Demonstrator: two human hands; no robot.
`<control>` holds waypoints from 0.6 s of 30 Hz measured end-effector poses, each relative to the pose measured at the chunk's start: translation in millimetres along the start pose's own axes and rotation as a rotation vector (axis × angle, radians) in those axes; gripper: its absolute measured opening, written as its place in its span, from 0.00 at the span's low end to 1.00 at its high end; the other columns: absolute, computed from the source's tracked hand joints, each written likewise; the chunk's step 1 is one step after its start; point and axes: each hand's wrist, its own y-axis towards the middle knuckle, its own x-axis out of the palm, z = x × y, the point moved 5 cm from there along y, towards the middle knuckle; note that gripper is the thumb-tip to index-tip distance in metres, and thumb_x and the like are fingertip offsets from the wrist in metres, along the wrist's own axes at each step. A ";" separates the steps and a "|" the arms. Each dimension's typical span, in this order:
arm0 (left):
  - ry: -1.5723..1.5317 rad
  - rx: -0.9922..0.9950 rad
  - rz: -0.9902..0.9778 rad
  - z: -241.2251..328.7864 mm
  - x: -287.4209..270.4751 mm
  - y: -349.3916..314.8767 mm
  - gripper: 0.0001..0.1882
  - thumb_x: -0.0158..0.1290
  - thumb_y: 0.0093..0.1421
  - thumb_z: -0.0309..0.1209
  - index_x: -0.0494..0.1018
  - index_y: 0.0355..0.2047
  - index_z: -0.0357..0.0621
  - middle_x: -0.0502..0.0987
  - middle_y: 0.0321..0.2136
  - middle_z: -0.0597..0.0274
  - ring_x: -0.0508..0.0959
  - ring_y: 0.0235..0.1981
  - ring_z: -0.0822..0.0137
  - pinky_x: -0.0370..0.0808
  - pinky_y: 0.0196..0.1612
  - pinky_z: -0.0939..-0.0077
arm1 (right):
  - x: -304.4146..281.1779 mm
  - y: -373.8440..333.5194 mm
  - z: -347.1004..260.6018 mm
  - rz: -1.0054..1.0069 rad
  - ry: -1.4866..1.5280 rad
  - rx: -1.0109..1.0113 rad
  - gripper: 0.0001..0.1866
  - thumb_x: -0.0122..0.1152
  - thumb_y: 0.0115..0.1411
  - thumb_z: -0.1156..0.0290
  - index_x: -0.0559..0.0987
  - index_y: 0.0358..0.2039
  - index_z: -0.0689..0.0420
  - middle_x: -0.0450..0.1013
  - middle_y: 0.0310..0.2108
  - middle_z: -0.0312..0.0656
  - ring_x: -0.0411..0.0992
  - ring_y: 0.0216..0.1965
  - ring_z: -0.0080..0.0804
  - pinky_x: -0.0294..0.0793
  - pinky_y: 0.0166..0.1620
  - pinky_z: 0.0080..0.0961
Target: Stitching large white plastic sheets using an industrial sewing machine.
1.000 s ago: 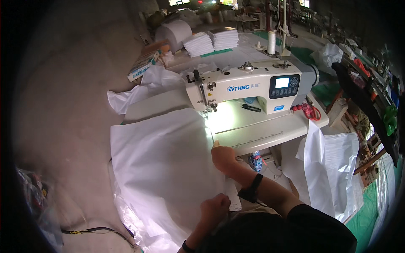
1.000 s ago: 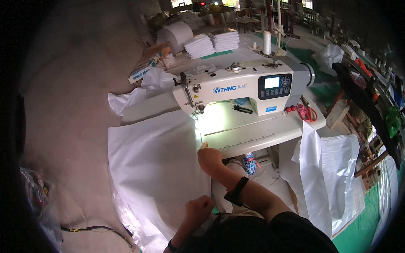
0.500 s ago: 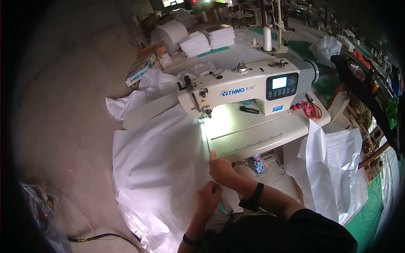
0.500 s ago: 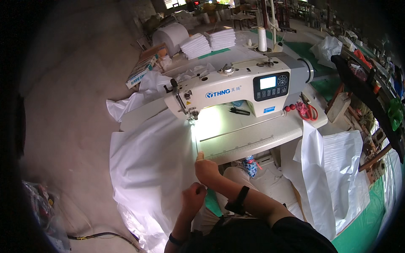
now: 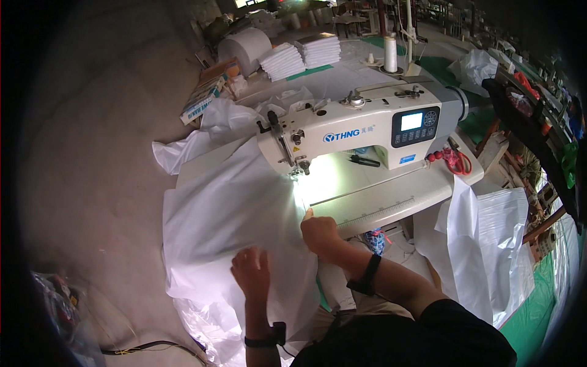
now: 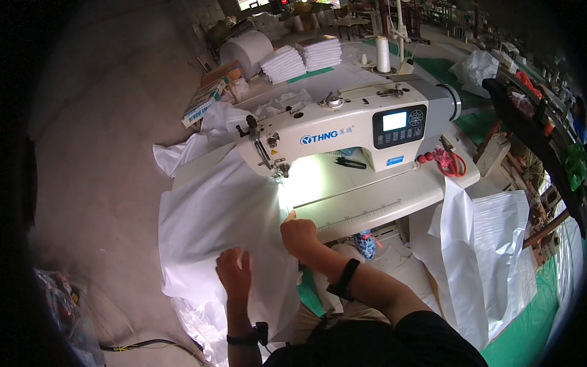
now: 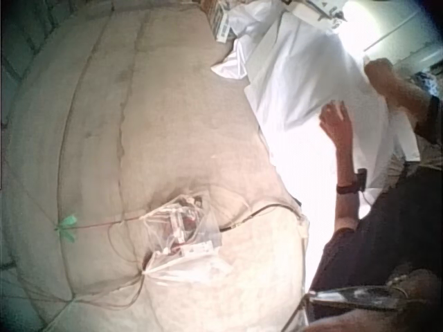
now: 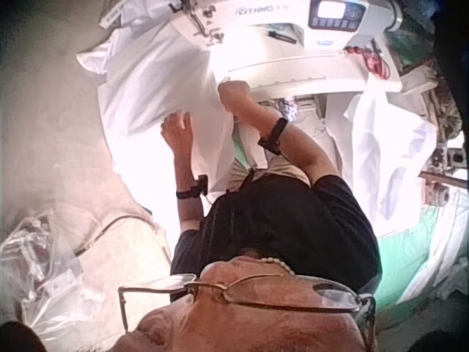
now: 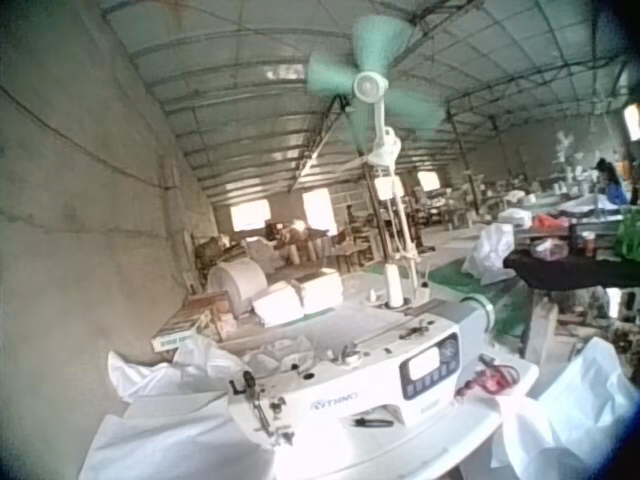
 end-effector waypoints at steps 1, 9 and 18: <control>0.024 -0.022 -0.030 -13.3 2.6 4.2 0.18 0.53 0.54 0.42 0.71 0.42 0.48 0.70 0.42 0.56 0.68 0.47 0.52 0.64 0.46 0.52 | -0.1 5.8 0.4 0.034 -0.084 0.002 0.28 0.54 0.49 0.72 0.67 0.49 0.74 0.74 0.16 0.37 0.73 0.17 0.27 0.69 0.19 0.25; 0.198 -0.041 -0.187 -54.1 41.1 59.0 0.25 0.49 0.56 0.48 0.66 0.53 0.55 0.63 0.53 0.54 0.62 0.55 0.53 0.52 0.54 0.38 | 8.4 53.9 11.8 0.115 0.035 -0.001 0.09 0.52 0.51 0.73 0.76 0.31 0.63 0.75 0.20 0.41 0.76 0.22 0.34 0.72 0.24 0.29; 0.151 -0.076 -0.336 -70.9 64.5 135.7 0.29 0.42 0.58 0.54 0.60 0.57 0.59 0.55 0.60 0.57 0.53 0.62 0.54 0.44 0.58 0.35 | 20.7 34.1 25.6 0.063 0.605 0.339 0.15 0.45 0.57 0.63 0.73 0.35 0.62 0.75 0.31 0.53 0.73 0.36 0.52 0.70 0.41 0.45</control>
